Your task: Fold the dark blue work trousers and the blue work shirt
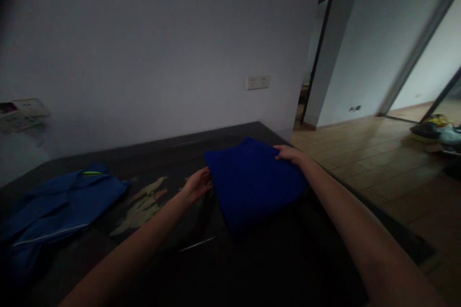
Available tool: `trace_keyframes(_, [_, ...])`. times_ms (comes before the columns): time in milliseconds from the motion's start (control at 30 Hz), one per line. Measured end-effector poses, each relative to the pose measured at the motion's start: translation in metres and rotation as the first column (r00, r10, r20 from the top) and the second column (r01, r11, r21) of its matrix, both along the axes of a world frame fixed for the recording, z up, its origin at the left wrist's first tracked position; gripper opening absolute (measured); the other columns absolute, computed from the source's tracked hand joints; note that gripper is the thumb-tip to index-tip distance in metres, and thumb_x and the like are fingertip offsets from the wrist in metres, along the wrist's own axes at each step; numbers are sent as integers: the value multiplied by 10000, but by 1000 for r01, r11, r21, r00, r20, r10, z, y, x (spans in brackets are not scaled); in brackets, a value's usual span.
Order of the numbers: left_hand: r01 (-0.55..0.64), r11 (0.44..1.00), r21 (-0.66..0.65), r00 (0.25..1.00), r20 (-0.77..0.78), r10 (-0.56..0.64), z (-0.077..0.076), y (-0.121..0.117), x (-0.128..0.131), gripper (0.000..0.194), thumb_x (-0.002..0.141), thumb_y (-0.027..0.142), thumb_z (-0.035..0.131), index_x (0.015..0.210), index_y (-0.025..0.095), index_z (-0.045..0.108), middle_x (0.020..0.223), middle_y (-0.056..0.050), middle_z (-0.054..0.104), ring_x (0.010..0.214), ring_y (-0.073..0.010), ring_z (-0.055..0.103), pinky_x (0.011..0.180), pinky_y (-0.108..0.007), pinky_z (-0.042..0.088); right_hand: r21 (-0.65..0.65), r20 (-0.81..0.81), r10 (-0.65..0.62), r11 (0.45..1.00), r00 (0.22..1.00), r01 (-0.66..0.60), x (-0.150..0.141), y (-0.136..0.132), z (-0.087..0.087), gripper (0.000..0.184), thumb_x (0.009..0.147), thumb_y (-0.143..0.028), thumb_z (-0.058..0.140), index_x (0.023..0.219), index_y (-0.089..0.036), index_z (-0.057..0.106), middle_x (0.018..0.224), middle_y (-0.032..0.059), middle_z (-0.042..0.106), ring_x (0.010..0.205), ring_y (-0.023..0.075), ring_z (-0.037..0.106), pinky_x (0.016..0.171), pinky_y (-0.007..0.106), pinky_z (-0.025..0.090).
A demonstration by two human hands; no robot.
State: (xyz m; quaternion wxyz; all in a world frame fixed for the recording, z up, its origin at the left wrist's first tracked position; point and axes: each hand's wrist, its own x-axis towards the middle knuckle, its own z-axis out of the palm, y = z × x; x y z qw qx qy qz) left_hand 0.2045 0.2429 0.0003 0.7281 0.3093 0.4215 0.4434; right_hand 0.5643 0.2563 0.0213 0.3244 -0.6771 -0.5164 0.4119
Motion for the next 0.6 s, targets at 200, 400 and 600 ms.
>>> trace_keyframes(200, [58,997,48,991,-121,-52,-1,34,54,650,675,73,520,1250,359,418,809,10,560,688,-126,532,694,-291,427,77,74,-114,991,991,108,45,11,-9,477,567,-14,627,1011,-178,686,959,68,709,929,272,627,883,425,476])
trace_keyframes(400, [105,994,34,988,-115,-101,-9,60,102,452,685,66,520,1100,243,546,927,-67,574,833,-179,556,729,-324,449,71,29,-130,989,991,128,92,12,-13,419,582,-2,602,949,-172,711,876,62,721,852,260,642,864,434,478])
trace_keyframes(600, [132,991,31,985,-112,-128,-16,73,135,360,715,68,531,1044,210,557,992,-92,582,881,-192,572,744,-324,463,92,65,-181,980,981,175,127,13,-25,393,573,-1,608,910,-163,728,826,52,730,829,256,650,857,419,482])
